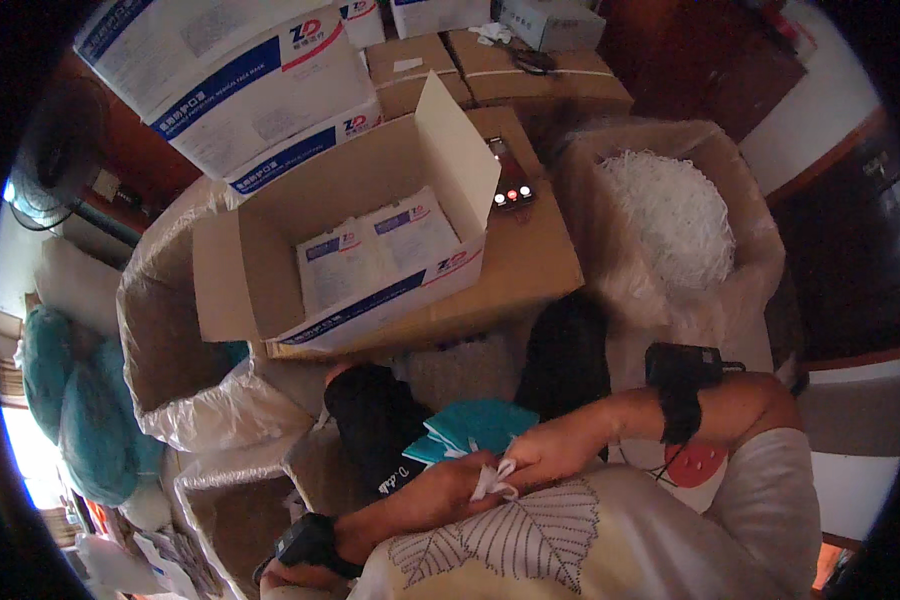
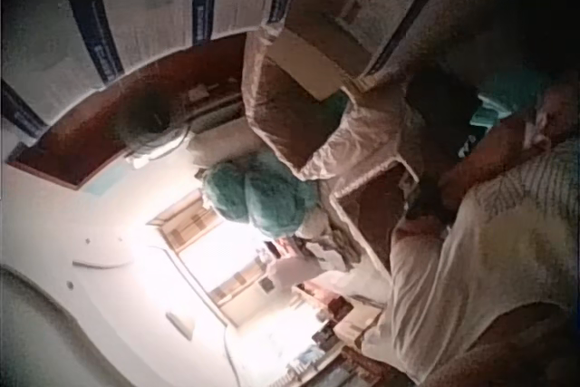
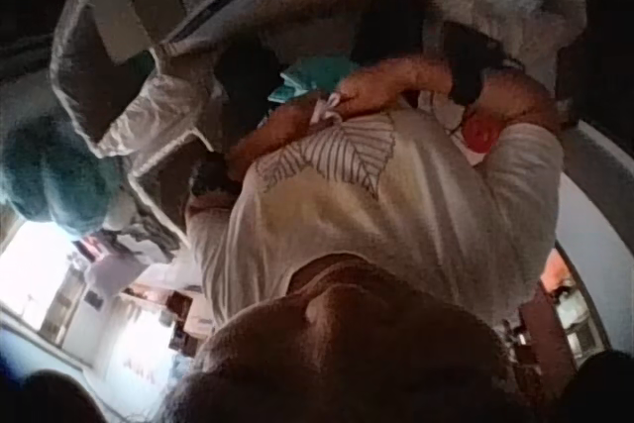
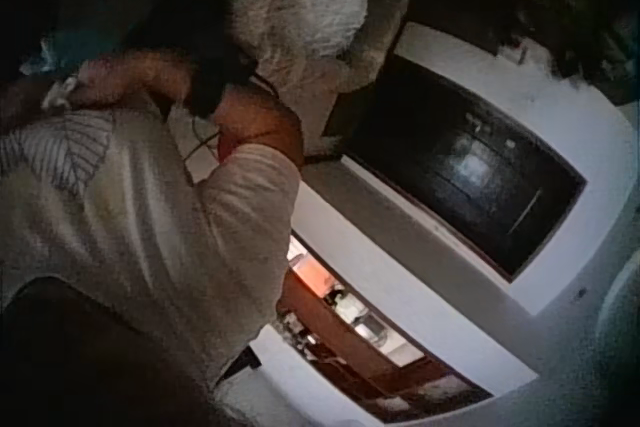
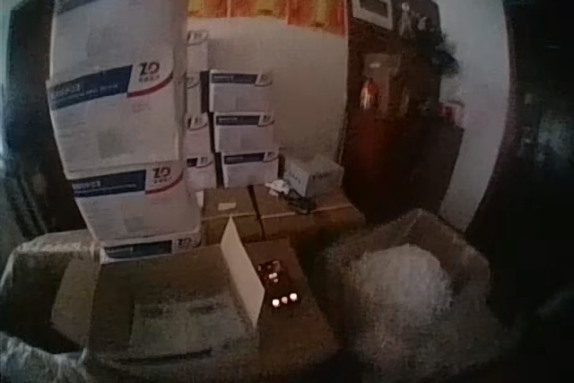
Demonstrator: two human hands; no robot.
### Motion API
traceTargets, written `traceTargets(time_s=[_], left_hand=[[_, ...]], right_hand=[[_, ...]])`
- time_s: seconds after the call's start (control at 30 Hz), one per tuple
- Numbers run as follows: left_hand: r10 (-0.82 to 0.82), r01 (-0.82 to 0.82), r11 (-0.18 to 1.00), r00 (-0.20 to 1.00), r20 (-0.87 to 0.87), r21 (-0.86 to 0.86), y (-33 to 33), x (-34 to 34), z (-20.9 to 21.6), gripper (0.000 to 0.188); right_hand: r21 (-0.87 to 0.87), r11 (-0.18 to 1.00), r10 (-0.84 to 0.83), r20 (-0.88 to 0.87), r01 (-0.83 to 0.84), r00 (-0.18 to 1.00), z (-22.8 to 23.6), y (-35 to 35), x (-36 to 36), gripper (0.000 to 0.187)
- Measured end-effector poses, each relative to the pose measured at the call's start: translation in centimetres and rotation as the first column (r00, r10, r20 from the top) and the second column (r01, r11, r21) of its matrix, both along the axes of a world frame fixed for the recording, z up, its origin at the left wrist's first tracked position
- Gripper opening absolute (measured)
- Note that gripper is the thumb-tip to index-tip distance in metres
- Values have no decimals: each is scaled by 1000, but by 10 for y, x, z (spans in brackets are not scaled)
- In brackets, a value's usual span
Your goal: Organizing, inspecting, and preparing teal face masks and white elastic straps for packing.
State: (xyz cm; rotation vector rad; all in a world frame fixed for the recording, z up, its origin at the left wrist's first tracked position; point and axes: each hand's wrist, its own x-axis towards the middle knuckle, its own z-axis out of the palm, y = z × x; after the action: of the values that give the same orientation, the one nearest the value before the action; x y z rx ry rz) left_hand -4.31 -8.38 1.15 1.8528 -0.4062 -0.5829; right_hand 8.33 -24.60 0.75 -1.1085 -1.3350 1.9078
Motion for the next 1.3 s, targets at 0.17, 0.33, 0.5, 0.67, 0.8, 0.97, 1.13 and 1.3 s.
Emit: traceTargets(time_s=[0.17,0.33,0.5,0.67,0.8,0.97,1.13,1.3], left_hand=[[-176,167,977,983,-53,-134,-5,-2,-6,25],[-225,218,971,973,-60,-102,-13,-7,-13,27],[-282,290,953,954,100,-84,-15,-5,-10,26],[-244,256,962,962,122,-93,-16,-7,-12,23],[-249,261,962,959,138,-75,-17,-8,-16,23],[-254,261,963,962,96,-62,-11,-12,-19,25],[130,-155,978,977,-166,-143,-4,-20,-14,28],[524,-806,279,584,-621,-523,27,-27,-37,32]], right_hand=[[126,987,91,101,-104,991,21,-15,18,29],[34,989,141,100,-145,985,27,-30,23,28],[-13,995,99,89,-98,991,37,-40,26,29],[-36,998,51,49,-49,997,36,-45,26,29],[-110,991,78,61,-71,995,39,-44,30,28],[-303,950,115,122,-74,986,37,-66,49,27],[-588,733,-212,280,342,936,19,-104,83,25],[-525,491,-796,53,695,603,-42,-73,69,18]])
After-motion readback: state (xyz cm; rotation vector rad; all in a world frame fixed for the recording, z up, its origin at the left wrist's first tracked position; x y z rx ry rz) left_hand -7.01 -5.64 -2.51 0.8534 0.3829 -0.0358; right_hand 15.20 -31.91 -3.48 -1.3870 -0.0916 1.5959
